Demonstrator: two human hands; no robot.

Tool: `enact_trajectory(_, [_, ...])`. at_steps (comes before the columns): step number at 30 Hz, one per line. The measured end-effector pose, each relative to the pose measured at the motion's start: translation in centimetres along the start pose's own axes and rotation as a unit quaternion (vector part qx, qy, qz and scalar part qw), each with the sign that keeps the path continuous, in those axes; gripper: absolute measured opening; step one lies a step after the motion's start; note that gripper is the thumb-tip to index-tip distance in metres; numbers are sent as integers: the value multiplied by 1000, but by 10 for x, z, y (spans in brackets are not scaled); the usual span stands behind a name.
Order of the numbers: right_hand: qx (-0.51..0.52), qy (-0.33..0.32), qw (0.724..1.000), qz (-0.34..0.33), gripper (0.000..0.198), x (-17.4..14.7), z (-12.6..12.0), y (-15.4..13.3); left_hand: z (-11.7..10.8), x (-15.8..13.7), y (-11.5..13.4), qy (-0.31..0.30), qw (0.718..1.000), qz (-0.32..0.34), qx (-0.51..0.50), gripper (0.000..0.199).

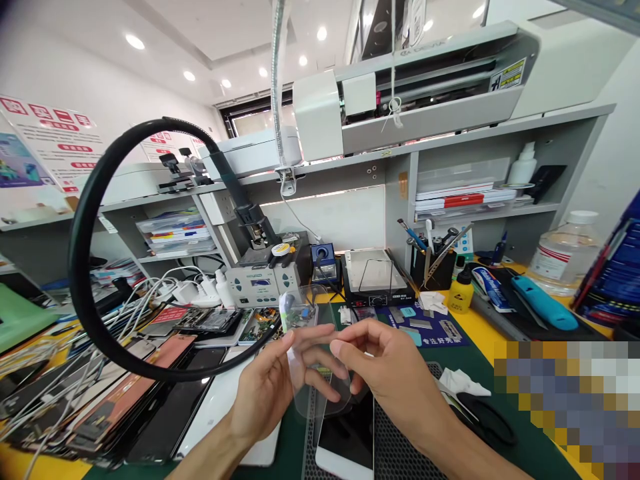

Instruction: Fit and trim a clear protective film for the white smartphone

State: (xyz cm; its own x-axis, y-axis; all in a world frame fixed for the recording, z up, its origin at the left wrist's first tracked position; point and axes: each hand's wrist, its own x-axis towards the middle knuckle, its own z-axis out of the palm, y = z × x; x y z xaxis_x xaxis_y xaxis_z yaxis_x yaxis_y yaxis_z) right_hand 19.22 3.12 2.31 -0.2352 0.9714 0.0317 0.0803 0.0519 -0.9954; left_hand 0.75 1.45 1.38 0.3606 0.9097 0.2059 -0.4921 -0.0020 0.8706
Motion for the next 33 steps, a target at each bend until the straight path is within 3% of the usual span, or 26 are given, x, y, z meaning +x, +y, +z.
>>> enact_trajectory(20, [-13,12,1000,-14,26,-2,0,-2,4,0,3,21,1000,-9,-3,48])
enact_trajectory(33, [1,27,999,-21,30,-3,1,-3,0,2,3,24,997,-64,-25,45])
